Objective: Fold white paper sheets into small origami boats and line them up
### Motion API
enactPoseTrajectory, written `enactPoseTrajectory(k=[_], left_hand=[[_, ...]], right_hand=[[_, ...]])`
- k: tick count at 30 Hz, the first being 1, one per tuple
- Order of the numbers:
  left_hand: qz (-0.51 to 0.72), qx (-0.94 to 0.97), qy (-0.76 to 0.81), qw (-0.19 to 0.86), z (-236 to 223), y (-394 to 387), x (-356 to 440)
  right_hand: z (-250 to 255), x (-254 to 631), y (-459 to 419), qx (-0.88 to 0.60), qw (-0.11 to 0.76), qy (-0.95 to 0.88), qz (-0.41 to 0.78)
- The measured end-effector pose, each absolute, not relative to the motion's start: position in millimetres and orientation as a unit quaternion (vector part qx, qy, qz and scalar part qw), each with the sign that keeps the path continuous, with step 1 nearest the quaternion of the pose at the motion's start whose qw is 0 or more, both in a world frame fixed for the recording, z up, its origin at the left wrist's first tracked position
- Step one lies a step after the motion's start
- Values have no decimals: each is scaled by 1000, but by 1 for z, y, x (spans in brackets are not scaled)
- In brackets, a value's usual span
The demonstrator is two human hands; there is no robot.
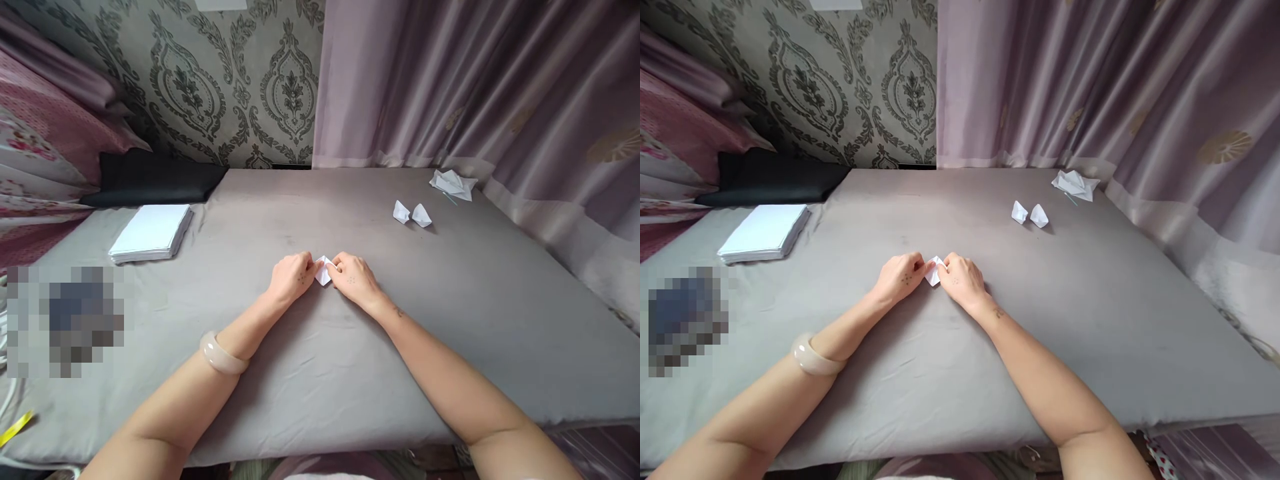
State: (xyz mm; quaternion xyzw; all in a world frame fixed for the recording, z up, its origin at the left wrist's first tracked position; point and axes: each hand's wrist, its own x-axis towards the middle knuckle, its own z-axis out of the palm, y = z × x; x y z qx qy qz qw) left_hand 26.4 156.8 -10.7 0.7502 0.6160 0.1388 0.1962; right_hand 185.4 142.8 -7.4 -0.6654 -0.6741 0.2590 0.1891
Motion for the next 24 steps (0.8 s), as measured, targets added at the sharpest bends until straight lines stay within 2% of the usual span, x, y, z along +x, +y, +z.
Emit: enactPoseTrajectory(k=[3,8,15,24], left_hand=[[148,792,580,118,-14,155,26],[146,900,410,23,-17,156,25],[120,918,374,60,-13,154,12],[162,916,354,98,-14,142,-3]], right_hand=[[-8,184,140,-676,156,-706,142],[-16,187,137,-544,211,-810,58],[-21,191,142,-503,142,-849,80],[-21,197,140,-493,172,-845,113]])
